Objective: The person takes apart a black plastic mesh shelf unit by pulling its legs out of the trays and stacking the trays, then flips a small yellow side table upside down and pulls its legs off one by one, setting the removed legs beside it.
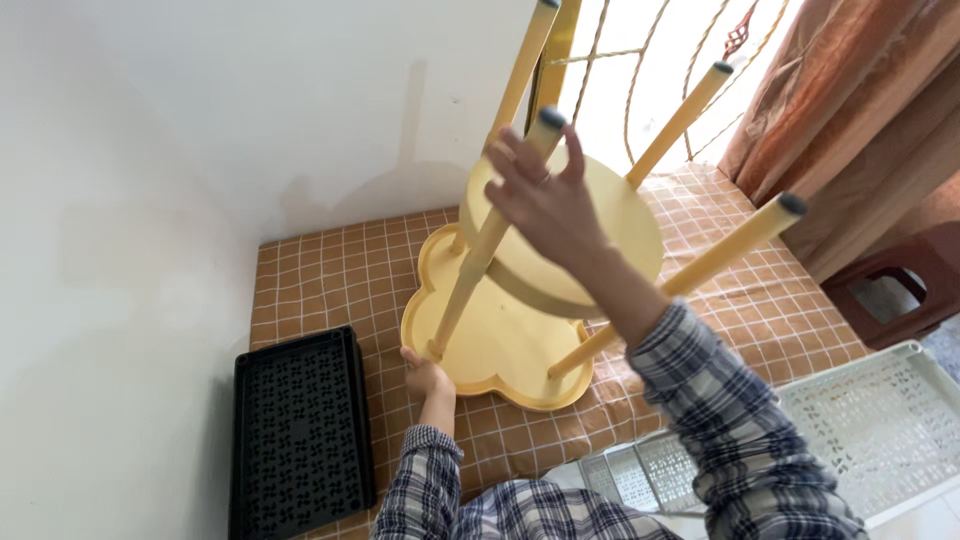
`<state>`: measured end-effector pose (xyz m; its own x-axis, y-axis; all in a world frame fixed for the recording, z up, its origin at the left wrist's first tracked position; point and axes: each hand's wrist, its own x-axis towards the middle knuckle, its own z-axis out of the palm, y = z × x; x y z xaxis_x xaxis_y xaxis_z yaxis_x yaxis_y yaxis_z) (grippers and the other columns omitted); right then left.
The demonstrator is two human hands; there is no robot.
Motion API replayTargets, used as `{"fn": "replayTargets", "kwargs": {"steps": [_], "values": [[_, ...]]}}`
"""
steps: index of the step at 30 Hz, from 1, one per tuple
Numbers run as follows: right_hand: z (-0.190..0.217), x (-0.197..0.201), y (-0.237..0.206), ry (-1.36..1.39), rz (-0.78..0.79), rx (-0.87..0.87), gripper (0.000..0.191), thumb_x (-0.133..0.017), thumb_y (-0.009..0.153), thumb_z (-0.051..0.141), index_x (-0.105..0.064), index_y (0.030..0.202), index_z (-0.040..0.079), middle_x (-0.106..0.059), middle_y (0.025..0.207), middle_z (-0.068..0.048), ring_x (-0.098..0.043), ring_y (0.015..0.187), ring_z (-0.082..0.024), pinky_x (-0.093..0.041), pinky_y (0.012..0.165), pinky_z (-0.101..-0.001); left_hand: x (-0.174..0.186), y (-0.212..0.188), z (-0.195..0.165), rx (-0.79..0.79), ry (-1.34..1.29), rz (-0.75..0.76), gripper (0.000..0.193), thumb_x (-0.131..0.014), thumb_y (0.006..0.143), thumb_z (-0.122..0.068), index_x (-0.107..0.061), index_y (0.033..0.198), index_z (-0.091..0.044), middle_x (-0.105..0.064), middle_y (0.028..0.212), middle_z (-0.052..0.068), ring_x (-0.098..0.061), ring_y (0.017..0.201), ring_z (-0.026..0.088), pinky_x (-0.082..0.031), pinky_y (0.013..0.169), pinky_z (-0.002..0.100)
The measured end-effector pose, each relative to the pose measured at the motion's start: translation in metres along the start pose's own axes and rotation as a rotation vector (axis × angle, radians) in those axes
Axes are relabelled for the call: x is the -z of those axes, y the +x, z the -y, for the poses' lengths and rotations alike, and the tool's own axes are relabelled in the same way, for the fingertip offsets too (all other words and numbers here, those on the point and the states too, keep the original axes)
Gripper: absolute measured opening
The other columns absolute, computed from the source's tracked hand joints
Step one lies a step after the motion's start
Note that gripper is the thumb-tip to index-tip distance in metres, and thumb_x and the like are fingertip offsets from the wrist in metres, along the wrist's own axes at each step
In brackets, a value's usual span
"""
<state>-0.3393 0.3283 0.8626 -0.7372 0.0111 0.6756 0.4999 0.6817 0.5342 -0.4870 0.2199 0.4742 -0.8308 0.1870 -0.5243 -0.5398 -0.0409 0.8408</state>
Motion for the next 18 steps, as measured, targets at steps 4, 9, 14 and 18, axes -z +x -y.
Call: {"fn": "replayTargets", "kwargs": {"steps": [4,9,14,18], "values": [[0.040,-0.015,0.016,0.069,-0.047,0.105,0.011,-0.066,0.105,0.018,-0.063,0.095,0.022,-0.044,0.167,0.001,-0.027,0.159,-0.017,-0.002,0.129,-0.0596,0.035,0.029,0.012,-0.190,0.614,-0.070,0.056,-0.032,0.112,-0.042,-0.068,0.122,0.000,-0.069,0.116,0.023,-0.065,0.105,0.042,-0.053,0.088,0.050],[0.083,-0.015,0.038,0.278,-0.052,0.130,0.036,-0.059,0.100,0.005,-0.073,0.127,0.023,-0.040,0.167,0.002,-0.022,0.160,-0.015,-0.011,0.137,-0.0451,0.064,0.060,0.007,-0.291,1.029,-0.080,0.042,-0.052,0.099,-0.027,-0.067,0.121,0.004,-0.065,0.125,0.031,-0.064,0.116,0.043,-0.051,0.100,0.049],[0.101,-0.023,0.048,0.727,-0.057,0.023,0.048,-0.062,0.091,0.001,-0.068,0.134,0.020,-0.042,0.162,-0.003,-0.029,0.157,-0.022,-0.026,0.132,-0.0471,0.057,0.066,-0.068,-0.174,0.776,0.173,0.043,-0.057,0.092,-0.024,-0.065,0.129,-0.002,-0.067,0.128,0.022,-0.063,0.122,0.035,-0.046,0.108,0.044],[0.132,-0.029,0.027,1.047,-0.294,-0.409,0.050,-0.062,0.093,-0.006,-0.057,0.140,0.013,-0.048,0.156,-0.014,-0.051,0.151,-0.027,-0.047,0.126,-0.0416,0.035,0.049,-0.145,-0.441,-0.037,0.706,0.075,-0.066,0.095,-0.046,-0.042,0.153,-0.005,-0.047,0.153,0.015,-0.046,0.141,0.027,-0.038,0.116,0.040]]}}
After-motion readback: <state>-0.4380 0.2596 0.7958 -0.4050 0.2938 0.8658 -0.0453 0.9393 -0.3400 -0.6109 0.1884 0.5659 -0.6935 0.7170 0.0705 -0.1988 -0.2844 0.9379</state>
